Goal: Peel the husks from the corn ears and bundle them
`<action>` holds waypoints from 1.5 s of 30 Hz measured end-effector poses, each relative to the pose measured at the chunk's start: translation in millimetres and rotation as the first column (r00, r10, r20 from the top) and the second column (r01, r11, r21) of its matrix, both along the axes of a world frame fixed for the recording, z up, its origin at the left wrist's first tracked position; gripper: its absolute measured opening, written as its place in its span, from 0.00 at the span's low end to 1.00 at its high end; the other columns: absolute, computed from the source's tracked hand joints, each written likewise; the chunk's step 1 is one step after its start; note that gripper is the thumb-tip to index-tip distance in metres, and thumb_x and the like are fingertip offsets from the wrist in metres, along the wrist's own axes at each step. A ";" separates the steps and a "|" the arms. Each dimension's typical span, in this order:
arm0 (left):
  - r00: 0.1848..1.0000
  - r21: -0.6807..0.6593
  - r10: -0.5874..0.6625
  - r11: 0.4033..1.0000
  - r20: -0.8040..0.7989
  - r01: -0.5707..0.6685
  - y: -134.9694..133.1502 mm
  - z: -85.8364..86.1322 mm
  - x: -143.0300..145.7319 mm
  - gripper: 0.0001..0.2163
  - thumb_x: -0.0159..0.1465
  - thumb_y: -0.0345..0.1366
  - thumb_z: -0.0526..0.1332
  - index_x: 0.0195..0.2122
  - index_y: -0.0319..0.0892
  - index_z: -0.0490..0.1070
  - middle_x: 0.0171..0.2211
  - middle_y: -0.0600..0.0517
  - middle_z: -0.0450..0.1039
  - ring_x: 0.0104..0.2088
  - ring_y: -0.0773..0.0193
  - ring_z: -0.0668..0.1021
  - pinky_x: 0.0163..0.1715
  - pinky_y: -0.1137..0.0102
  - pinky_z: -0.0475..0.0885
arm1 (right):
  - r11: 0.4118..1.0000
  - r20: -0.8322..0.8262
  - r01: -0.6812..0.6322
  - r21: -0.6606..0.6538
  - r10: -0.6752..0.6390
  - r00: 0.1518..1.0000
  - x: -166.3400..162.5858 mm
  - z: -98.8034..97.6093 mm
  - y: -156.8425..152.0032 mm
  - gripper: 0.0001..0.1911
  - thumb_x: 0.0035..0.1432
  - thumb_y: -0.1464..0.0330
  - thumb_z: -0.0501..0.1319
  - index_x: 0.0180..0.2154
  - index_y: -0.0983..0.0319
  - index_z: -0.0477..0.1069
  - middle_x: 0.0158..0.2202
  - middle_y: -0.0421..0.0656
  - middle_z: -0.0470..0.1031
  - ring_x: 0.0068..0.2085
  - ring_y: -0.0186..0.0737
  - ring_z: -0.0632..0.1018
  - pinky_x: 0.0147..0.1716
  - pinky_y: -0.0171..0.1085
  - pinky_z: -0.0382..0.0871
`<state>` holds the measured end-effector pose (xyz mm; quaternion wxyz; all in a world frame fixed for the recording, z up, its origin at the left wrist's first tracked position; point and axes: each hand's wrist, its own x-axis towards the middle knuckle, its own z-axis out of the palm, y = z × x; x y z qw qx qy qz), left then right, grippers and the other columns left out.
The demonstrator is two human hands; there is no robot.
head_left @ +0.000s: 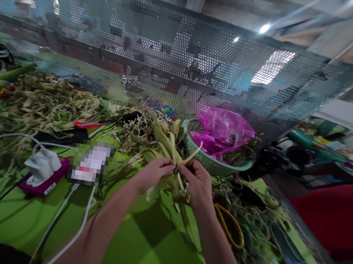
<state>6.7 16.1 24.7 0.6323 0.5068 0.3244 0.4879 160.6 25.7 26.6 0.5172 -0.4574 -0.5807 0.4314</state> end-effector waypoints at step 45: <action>0.969 0.032 0.211 0.978 -0.129 -0.208 8.0 -10.1 -1.2 0.10 0.60 0.42 0.57 0.30 0.40 0.67 0.24 0.55 0.64 0.26 0.68 0.66 0.29 0.72 0.61 | 0.965 0.490 -0.042 0.258 -0.093 0.867 5.6 10.6 -0.6 0.06 0.56 0.64 0.58 0.32 0.60 0.69 0.28 0.40 0.73 0.31 0.39 0.72 0.32 0.35 0.63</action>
